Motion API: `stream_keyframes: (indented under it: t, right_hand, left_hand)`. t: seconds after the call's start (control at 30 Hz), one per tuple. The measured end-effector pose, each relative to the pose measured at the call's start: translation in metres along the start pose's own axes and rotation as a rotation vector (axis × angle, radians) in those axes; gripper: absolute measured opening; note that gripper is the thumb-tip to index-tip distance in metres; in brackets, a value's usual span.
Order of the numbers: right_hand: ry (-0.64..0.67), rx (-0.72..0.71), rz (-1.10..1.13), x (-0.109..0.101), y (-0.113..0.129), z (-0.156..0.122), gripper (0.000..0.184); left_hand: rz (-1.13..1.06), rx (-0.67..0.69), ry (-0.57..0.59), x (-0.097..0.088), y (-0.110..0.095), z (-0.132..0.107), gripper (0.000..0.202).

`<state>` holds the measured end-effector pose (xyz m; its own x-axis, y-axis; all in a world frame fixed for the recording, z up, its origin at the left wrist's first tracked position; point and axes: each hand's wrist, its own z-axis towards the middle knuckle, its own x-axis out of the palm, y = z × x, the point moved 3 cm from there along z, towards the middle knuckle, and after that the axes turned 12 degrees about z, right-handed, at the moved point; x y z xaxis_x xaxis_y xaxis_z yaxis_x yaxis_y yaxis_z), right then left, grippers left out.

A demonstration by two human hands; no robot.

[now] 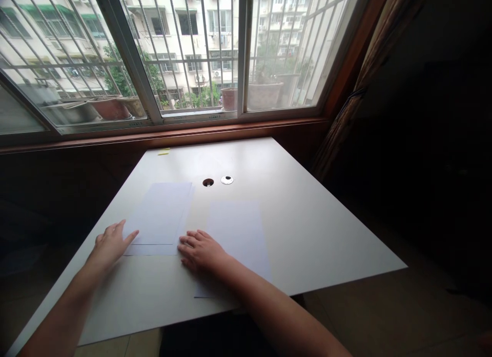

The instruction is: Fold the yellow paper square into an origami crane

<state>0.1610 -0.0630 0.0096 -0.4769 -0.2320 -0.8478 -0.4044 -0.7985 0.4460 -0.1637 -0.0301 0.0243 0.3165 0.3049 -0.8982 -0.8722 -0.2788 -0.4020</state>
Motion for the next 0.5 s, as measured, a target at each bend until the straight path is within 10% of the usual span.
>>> stream_keyframes:
  t: [0.5]
  right_hand:
    - [-0.01, 0.036, -0.005, -0.003, 0.007, -0.002, 0.047]
  left_hand:
    - [-0.273, -0.484, 0.335, 0.0, 0.047, 0.062, 0.039]
